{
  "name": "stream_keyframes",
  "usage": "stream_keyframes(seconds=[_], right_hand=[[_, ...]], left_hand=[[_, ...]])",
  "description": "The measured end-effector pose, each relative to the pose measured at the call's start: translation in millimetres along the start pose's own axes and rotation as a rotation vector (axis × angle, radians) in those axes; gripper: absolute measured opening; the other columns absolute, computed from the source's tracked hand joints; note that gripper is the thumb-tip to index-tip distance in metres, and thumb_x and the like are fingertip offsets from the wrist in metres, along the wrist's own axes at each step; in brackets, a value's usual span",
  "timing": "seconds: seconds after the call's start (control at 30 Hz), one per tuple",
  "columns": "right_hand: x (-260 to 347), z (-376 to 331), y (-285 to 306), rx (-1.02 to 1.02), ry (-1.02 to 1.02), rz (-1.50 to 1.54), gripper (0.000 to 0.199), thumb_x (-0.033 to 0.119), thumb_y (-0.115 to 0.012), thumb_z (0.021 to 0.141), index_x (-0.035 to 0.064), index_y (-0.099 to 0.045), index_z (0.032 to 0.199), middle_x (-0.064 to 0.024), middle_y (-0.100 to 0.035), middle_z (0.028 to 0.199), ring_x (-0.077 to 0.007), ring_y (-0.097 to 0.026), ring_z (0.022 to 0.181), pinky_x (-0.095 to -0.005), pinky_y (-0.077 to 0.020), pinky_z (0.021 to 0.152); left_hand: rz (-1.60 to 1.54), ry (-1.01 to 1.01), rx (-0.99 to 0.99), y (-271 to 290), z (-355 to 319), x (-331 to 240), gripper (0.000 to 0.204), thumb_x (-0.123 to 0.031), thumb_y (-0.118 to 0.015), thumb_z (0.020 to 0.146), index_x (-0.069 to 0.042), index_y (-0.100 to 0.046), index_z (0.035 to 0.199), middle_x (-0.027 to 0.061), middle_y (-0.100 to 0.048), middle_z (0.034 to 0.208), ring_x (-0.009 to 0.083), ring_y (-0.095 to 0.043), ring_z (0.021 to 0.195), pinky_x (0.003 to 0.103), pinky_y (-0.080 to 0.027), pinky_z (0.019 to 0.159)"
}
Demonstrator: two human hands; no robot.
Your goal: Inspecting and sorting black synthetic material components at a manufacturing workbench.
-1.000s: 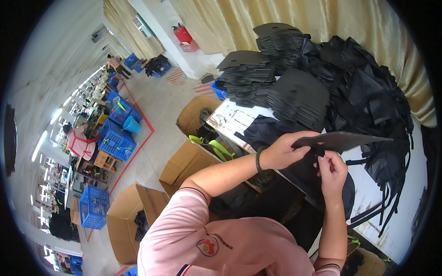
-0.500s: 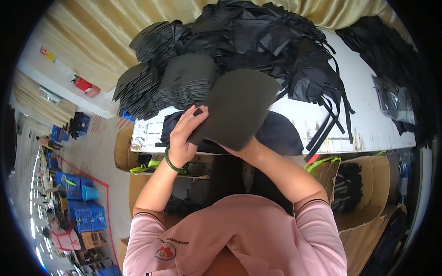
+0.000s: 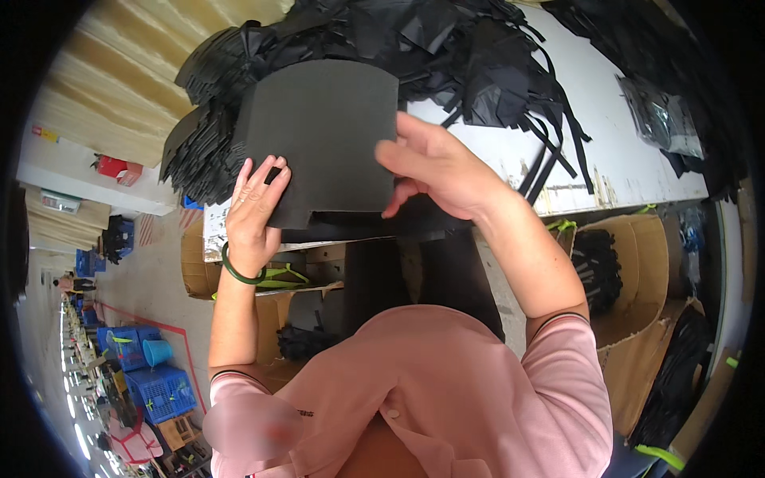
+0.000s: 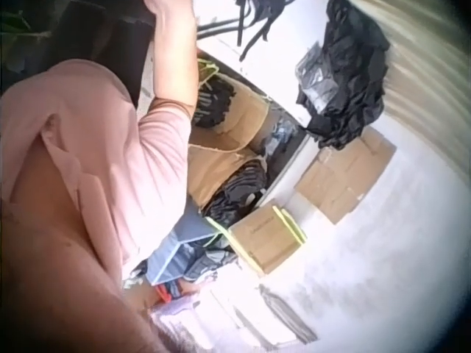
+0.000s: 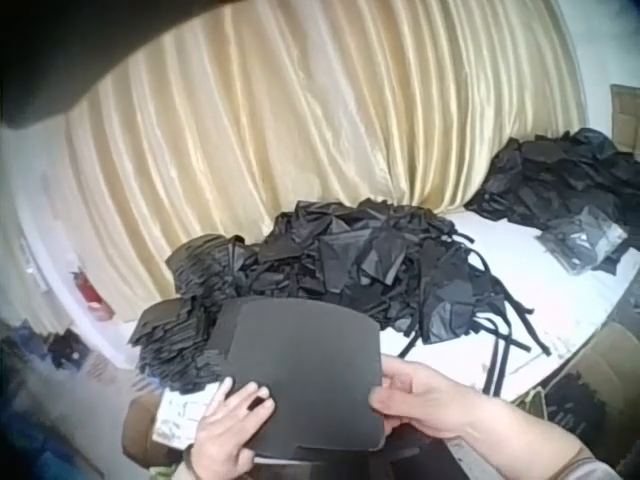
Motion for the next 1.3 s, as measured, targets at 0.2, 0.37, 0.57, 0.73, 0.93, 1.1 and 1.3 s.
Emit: stream_keyframes(seconds=[0.2,0.37,0.57,0.73,0.93,1.1,1.3], right_hand=[[-53,-3,58,-0.271,-0.076,-0.303,0.03,0.01,-0.065,0.089,0.0032,-0.053,0.116,0.0022,-0.063,0.082,-0.0036,-0.055,0.064,-0.0162,-0.0405,0.053],[-108,-31,133,-0.398,-0.207,-0.406,0.027,0.007,-0.067,0.087,0.0043,-0.054,0.11,0.0023,-0.059,0.074,-0.0042,-0.051,0.058,-0.0181,-0.0413,0.05],[-119,-62,181,-0.554,-0.384,-0.793,0.037,0.011,-0.071,0.084,0.0014,-0.052,0.115,0.001,-0.048,0.068,-0.009,-0.049,0.056,-0.0249,-0.0439,0.042],[-117,-62,185,-0.591,-0.377,-0.796,0.032,0.008,-0.069,0.086,0.0035,-0.052,0.113,0.0043,-0.048,0.065,-0.0051,-0.043,0.052,-0.0213,-0.0379,0.041],[-112,-69,192,-0.576,-0.362,-0.642,0.032,0.01,-0.069,0.087,0.0018,-0.053,0.113,0.0034,-0.051,0.068,-0.0048,-0.044,0.051,-0.0198,-0.0378,0.041],[-107,-64,183,-0.528,-0.329,-0.392,0.029,0.01,-0.068,0.087,0.0021,-0.054,0.112,0.0016,-0.059,0.076,-0.004,-0.049,0.052,-0.0182,-0.0396,0.042],[-112,-65,177,-0.483,-0.316,-0.331,0.028,0.01,-0.068,0.087,0.0028,-0.054,0.111,0.001,-0.059,0.075,-0.0047,-0.046,0.052,-0.0191,-0.0383,0.042]], left_hand=[[-1.093,0.496,-0.573,-14,-40,18,0.052,-0.002,-0.069,0.082,0.003,-0.052,0.13,0.0182,-0.061,0.122,0.0234,-0.06,0.111,0.033,-0.049,0.095],[-1.026,0.871,-1.036,-15,-112,72,0.022,-0.002,-0.062,0.091,0.0,-0.061,0.113,0.0119,-0.068,0.104,0.0158,-0.064,0.095,0.028,-0.052,0.086],[-0.78,1.216,-1.07,-50,-227,131,0.016,-0.003,-0.066,0.088,-0.004,-0.063,0.104,0.004,-0.067,0.093,0.01,-0.062,0.079,0.022,-0.051,0.068],[-0.227,1.243,-0.776,-72,-250,144,0.02,-0.01,-0.068,0.088,-0.006,-0.063,0.107,-0.0008,-0.062,0.085,0.0106,-0.056,0.075,0.025,-0.047,0.069],[-1.433,1.066,0.096,-114,-116,-13,0.033,-0.025,-0.047,0.099,0.002,-0.065,0.103,0.0129,-0.068,0.097,0.0215,-0.065,0.088,0.031,-0.051,0.08],[-2.182,1.321,0.242,-183,-81,-108,0.051,-0.038,-0.045,0.1,0.004,-0.05,0.128,0.0156,-0.06,0.122,0.0268,-0.055,0.118,0.041,-0.042,0.103],[-2.417,1.396,-0.281,-233,-63,-98,0.028,-0.023,-0.058,0.096,-0.006,-0.057,0.117,0.0088,-0.063,0.117,0.0236,-0.059,0.112,0.04,-0.046,0.1]])
Point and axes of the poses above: each hand's wrist, its own z-axis towards the middle knuckle, its own y-axis out of the back of the hand, x = y × z, the point moved 2 cm from there along z, towards the middle knuckle
